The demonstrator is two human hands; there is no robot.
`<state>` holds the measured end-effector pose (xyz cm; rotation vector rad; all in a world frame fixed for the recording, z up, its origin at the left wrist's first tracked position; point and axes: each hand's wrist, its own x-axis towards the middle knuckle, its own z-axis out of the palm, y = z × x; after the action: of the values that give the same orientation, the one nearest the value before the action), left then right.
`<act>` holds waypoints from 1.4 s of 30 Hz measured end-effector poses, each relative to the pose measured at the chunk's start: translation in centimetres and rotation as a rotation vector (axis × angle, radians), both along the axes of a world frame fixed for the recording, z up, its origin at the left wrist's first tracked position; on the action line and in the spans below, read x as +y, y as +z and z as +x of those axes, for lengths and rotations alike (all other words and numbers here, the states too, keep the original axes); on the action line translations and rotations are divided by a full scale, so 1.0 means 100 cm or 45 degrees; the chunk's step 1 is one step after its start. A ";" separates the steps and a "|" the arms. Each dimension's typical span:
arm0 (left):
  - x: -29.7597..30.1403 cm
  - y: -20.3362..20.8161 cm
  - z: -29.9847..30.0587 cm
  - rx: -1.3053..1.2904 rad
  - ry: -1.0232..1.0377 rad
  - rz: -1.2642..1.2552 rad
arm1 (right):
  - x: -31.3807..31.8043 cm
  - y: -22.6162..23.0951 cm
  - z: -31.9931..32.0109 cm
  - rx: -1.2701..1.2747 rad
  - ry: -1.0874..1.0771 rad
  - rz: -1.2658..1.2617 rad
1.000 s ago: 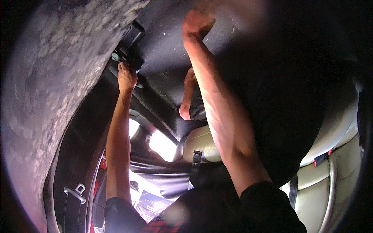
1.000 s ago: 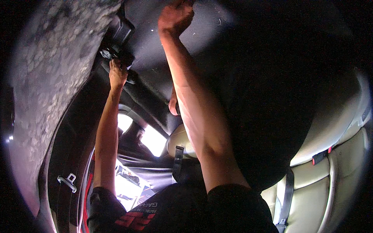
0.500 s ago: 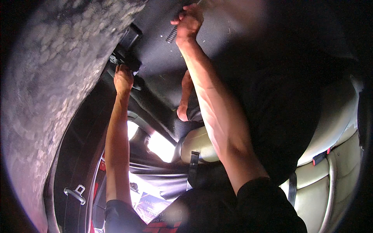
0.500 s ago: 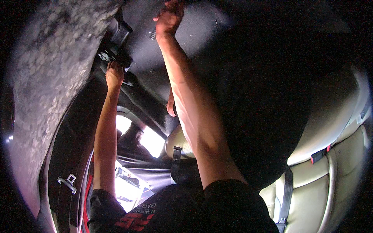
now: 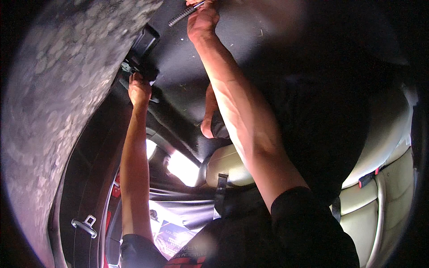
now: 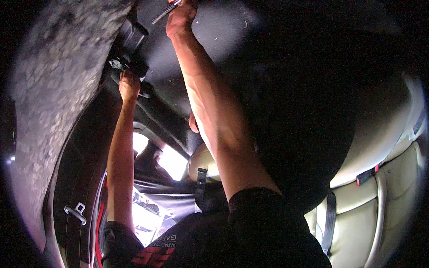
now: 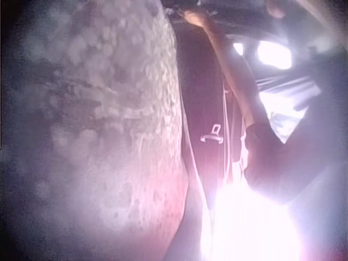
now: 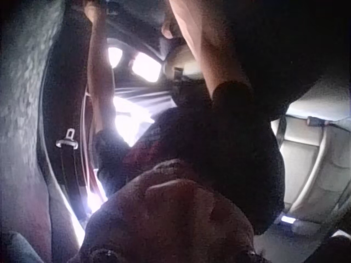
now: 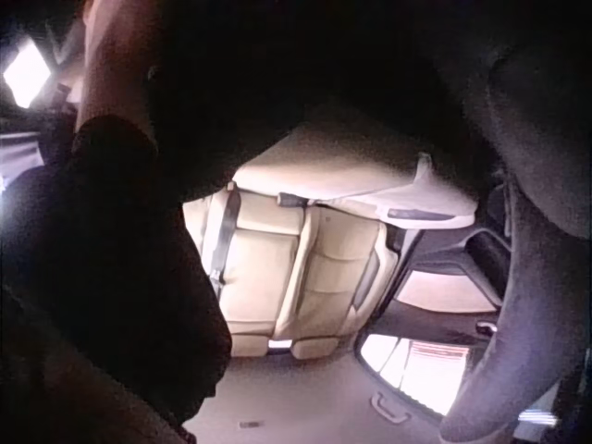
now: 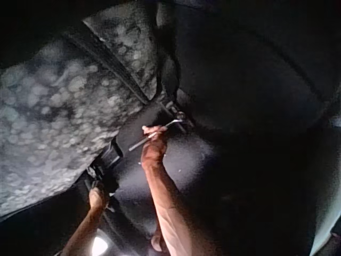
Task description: The person removes the front passenger seat from a red car. They use a ratchet to loosen bolts under the seat, then lift and pull the seat out of the vehicle.
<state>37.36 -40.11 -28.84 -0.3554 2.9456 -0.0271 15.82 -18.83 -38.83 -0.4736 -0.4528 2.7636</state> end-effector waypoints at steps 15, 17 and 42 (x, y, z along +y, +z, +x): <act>-0.008 0.002 0.007 0.004 0.097 -0.014 | 0.055 0.001 0.043 -0.655 -0.263 1.127; -0.005 0.002 0.004 -0.044 0.161 -0.009 | 0.060 0.007 0.042 -0.601 -0.231 1.220; 0.004 0.019 0.006 -0.072 0.168 0.073 | 0.036 0.002 0.033 -0.447 0.304 0.269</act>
<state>38.00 -39.66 -26.91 -0.5305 2.8539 0.0626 19.10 -15.26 -38.63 -0.9086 -0.9280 2.8123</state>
